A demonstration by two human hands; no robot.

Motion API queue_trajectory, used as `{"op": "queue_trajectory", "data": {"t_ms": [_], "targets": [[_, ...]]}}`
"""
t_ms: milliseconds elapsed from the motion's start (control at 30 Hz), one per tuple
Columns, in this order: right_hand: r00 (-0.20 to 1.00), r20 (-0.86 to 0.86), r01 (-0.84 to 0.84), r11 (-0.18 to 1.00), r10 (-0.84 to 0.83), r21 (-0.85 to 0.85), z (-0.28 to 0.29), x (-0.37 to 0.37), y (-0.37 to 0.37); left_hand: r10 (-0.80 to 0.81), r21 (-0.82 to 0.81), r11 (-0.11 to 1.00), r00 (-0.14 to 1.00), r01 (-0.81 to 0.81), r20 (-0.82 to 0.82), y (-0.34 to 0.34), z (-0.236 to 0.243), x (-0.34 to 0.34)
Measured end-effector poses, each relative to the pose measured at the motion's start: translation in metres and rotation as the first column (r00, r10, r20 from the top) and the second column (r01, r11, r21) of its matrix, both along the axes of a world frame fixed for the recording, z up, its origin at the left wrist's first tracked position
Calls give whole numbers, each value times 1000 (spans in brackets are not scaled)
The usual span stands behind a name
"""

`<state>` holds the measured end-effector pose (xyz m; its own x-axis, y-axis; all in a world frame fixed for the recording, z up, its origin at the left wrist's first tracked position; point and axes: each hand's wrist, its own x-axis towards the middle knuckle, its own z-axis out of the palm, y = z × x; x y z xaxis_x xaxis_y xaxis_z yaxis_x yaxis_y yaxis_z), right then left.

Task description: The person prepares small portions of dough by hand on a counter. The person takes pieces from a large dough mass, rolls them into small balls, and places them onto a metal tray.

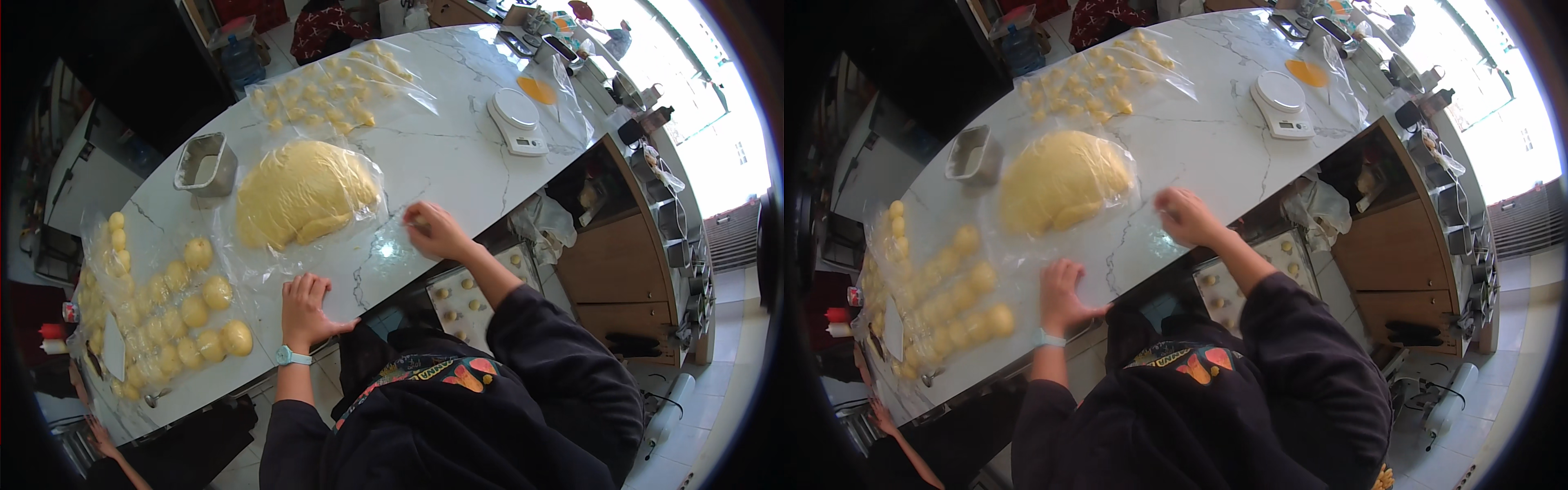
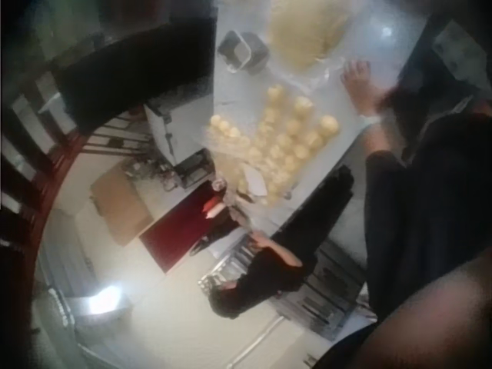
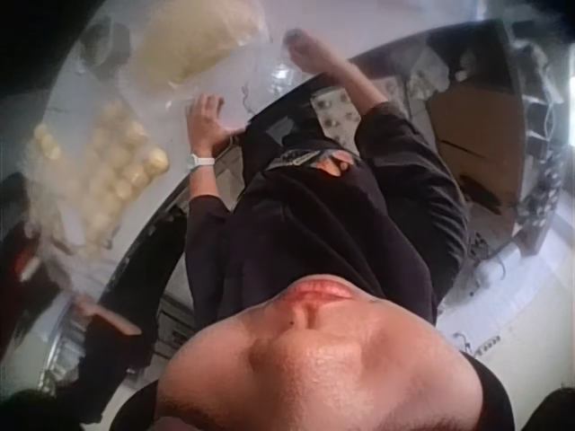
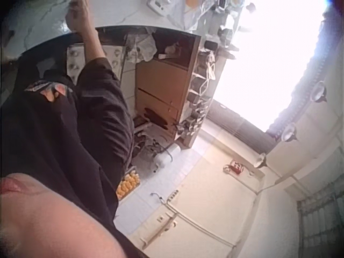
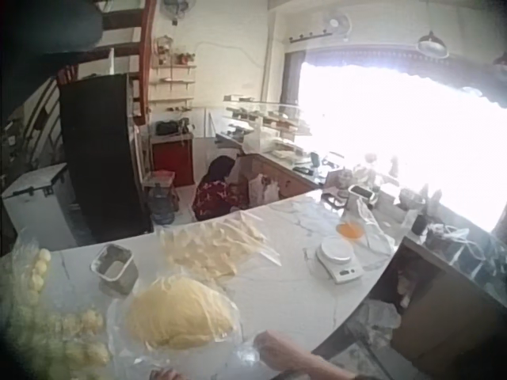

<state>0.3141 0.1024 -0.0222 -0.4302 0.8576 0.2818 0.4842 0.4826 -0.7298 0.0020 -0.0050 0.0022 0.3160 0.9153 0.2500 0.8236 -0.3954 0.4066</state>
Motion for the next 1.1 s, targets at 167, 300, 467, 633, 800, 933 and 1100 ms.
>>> {"op": "queue_trajectory", "data": {"t_ms": [167, 300, 467, 633, 800, 933, 1100], "targets": [[923, 13, 382, 921, -384, 73, 0, 33, 47, -43, -25, 999, 999, 43, -20, 3, 4, 9], [957, -26, 289, 957, -290, -35, 6, -28, 40, -15, -16, 1000, 999, 15, -33, 3, 0, 3], [873, -220, 442, 897, -435, -22, 4, 13, -14, -27, 5, 1000, 999, 27, -41, 10, 3, 8], [887, -244, 331, 907, -393, -260, 22, 47, -15, -114, 20, 993, 988, 116, -100, 14, -6, 9], [491, -635, 315, 802, -596, -508, 5, 139, -103, -57, 2, 998, 989, 58, -137, 5, -17, 0], [304, -266, 383, 373, -915, -845, -127, 208, -224, -132, 50, 989, 978, 142, -158, 5, -19, -1], [325, 212, 589, 22, -922, -808, -240, 176, -305, -186, 50, 979, 964, 199, -189, 8, -20, -1]]}}
